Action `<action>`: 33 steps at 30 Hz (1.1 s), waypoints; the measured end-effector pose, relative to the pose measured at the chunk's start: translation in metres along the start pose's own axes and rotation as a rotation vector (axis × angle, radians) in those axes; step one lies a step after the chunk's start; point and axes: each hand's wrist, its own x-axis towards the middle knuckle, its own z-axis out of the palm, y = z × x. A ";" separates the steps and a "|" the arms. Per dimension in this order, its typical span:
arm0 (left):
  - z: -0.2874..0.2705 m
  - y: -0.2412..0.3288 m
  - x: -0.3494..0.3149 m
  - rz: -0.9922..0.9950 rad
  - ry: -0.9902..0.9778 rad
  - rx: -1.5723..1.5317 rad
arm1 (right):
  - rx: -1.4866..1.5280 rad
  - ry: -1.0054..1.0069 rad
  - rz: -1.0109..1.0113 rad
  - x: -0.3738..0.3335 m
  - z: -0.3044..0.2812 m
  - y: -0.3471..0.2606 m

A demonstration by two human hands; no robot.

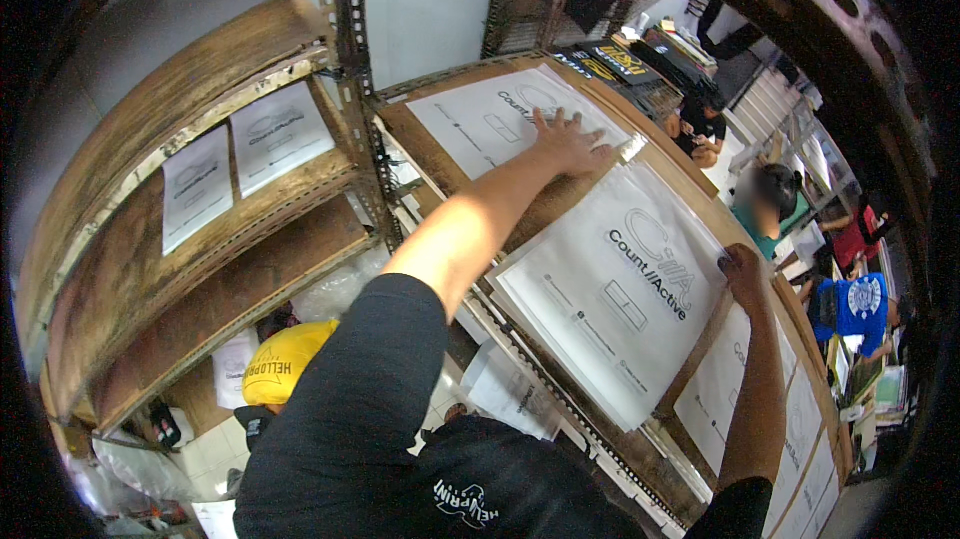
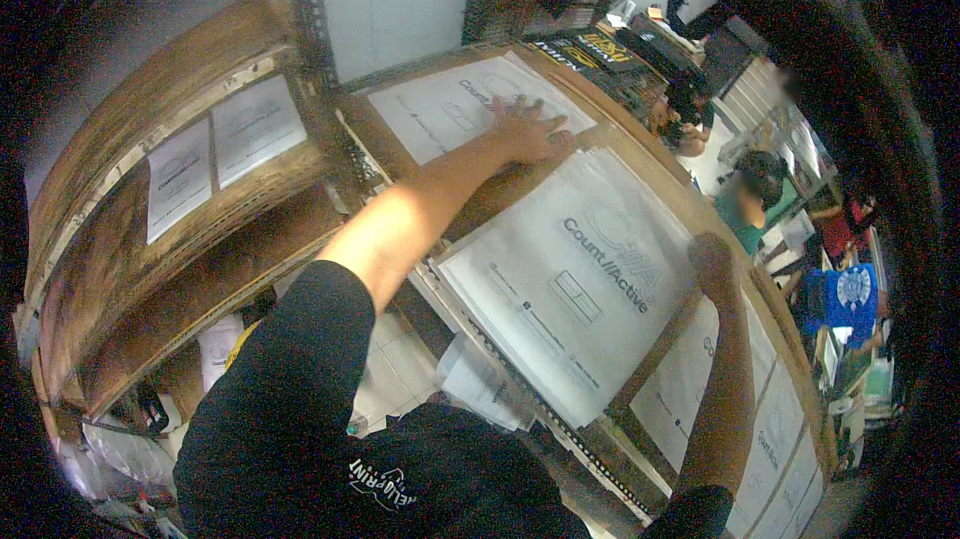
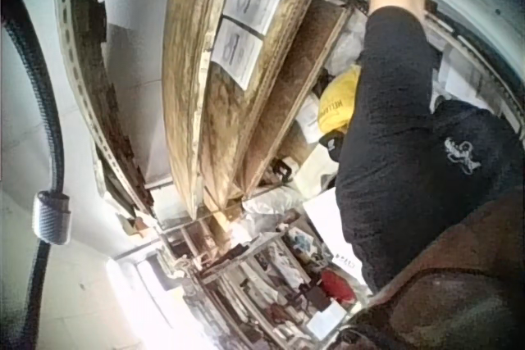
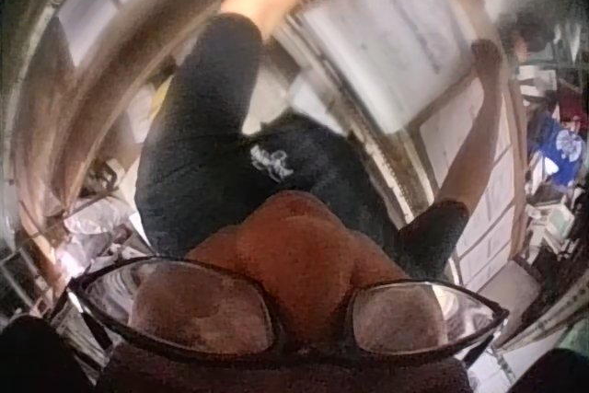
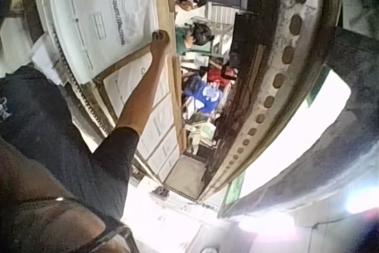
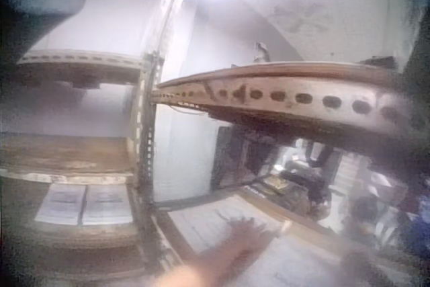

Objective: The person gathers several plastic bags from a shelf, counts them while transferring them to a wooden workbench, and then folds one bag into a smaller rectangle.

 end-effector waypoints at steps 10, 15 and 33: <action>-0.012 0.044 -0.034 0.250 -0.024 -0.073 | 0.170 -0.155 0.217 0.006 -0.031 -0.050; -0.001 0.045 -0.009 0.182 -0.106 -0.228 | 0.203 -0.188 0.156 0.021 -0.017 -0.035; -0.010 0.054 -0.037 0.068 0.081 -0.937 | 0.212 0.048 0.077 -0.002 -0.014 -0.021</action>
